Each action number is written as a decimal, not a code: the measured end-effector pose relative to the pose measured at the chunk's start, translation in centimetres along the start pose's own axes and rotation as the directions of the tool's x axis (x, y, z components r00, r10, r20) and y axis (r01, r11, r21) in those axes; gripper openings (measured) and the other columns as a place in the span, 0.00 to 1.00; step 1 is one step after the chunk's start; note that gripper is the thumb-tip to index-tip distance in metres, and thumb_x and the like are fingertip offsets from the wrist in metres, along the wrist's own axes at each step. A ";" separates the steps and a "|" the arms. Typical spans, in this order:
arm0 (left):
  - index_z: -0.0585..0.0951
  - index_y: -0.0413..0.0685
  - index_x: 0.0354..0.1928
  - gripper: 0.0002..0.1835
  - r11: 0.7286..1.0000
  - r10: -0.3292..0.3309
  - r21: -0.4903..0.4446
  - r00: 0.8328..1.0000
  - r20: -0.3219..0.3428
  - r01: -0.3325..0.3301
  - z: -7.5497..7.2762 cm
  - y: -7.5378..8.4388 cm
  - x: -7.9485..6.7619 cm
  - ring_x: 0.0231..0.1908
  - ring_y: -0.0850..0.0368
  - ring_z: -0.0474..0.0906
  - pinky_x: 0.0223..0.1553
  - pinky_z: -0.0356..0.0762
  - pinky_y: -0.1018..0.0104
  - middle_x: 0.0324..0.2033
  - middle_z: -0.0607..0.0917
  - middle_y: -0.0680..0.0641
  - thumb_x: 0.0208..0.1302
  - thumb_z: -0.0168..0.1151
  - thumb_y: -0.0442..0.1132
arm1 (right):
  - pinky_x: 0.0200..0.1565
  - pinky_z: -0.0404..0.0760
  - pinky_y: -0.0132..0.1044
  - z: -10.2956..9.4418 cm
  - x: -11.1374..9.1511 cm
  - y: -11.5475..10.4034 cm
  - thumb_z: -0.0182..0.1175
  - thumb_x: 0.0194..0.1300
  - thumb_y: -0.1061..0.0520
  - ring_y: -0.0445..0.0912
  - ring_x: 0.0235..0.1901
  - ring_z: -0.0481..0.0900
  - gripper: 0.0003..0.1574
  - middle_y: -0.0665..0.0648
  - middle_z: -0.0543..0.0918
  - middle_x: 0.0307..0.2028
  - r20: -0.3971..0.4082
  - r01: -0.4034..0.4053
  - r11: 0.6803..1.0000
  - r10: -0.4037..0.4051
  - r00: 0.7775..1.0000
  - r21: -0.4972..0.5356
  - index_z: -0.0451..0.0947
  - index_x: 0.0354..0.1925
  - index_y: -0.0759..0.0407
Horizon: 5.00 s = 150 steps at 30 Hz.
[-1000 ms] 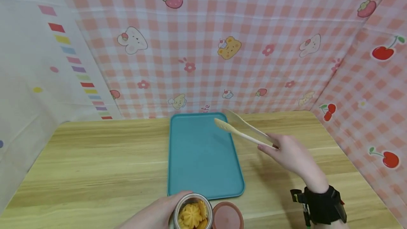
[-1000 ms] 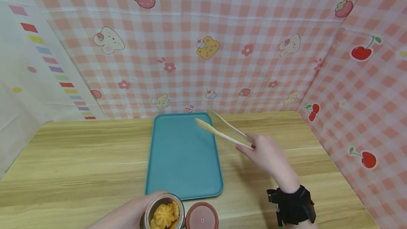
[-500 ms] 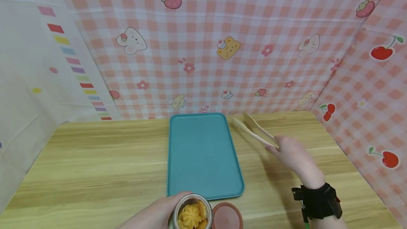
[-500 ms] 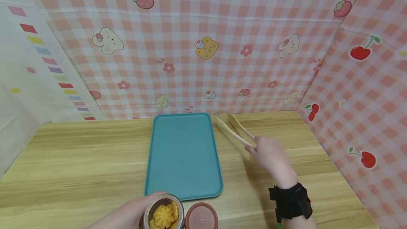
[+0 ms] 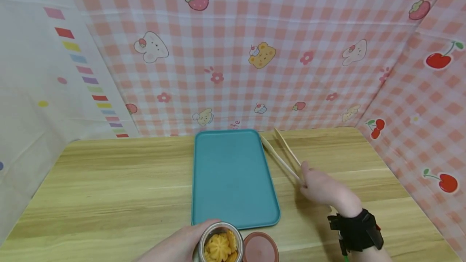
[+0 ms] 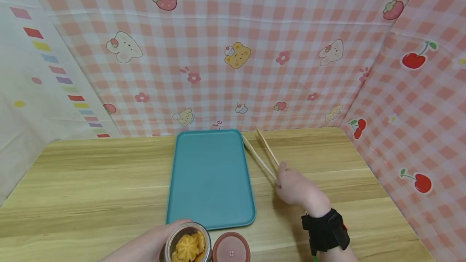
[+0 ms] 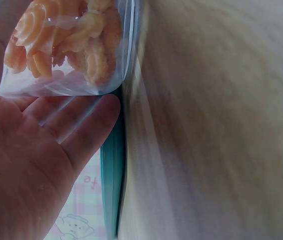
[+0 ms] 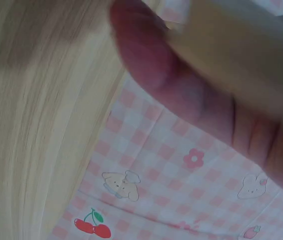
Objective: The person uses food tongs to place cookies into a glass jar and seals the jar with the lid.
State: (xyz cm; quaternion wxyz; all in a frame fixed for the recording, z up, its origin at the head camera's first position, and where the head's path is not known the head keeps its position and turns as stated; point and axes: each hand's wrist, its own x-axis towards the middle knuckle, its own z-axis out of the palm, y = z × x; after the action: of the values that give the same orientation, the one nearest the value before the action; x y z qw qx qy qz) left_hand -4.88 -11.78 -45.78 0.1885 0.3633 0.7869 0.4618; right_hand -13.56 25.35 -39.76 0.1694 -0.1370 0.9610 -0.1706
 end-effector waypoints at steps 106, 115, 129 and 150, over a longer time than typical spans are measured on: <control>0.64 0.63 0.69 0.41 0.994 -0.094 -0.059 0.995 0.036 0.096 -0.2 0.3 0.0 0.52 0.65 0.74 0.50 0.73 0.63 0.56 0.76 0.62 0.53 0.69 0.58 | 0.28 0.64 0.24 9.0 -3.5 -8.7 0.51 0.71 0.41 0.36 0.30 0.62 0.18 0.45 0.70 0.37 0.123 0.720 0.565 -0.746 0.654 -0.403 0.78 0.47 0.49; 0.65 0.62 0.69 0.41 0.997 -0.062 -0.043 0.998 0.024 0.063 -0.1 0.2 0.0 0.52 0.65 0.74 0.51 0.73 0.63 0.56 0.76 0.61 0.53 0.70 0.57 | 0.32 0.67 0.25 7.9 -3.7 -8.6 0.51 0.69 0.37 0.36 0.33 0.64 0.25 0.46 0.71 0.41 0.181 0.705 0.630 -0.690 0.701 -0.327 0.76 0.53 0.50; 0.65 0.60 0.69 0.43 0.998 -0.068 -0.016 0.998 0.013 0.069 -0.1 0.0 0.0 0.52 0.65 0.74 0.52 0.73 0.63 0.55 0.77 0.62 0.52 0.70 0.59 | 0.38 0.74 0.27 4.0 -4.4 -8.3 0.67 0.52 0.37 0.37 0.44 0.70 0.48 0.45 0.68 0.55 -0.100 0.537 0.839 -0.544 0.833 -0.086 0.67 0.69 0.47; 0.64 0.69 0.69 0.38 0.984 -0.074 -0.160 0.997 0.022 0.077 0.4 0.7 0.1 0.51 0.64 0.76 0.50 0.73 0.67 0.56 0.77 0.61 0.56 0.68 0.54 | 0.38 0.75 0.27 1.9 -5.2 -13.9 0.63 0.54 0.31 0.34 0.44 0.72 0.44 0.40 0.67 0.56 -0.223 0.549 0.834 -0.527 0.820 0.048 0.66 0.66 0.39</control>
State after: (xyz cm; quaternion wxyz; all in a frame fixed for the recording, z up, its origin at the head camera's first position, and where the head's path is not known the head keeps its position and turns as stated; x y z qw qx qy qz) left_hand -4.40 -11.23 -45.34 0.2407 0.3205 0.7588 0.5134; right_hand -5.30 13.90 -34.78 0.0239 -0.3754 0.8842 -0.2770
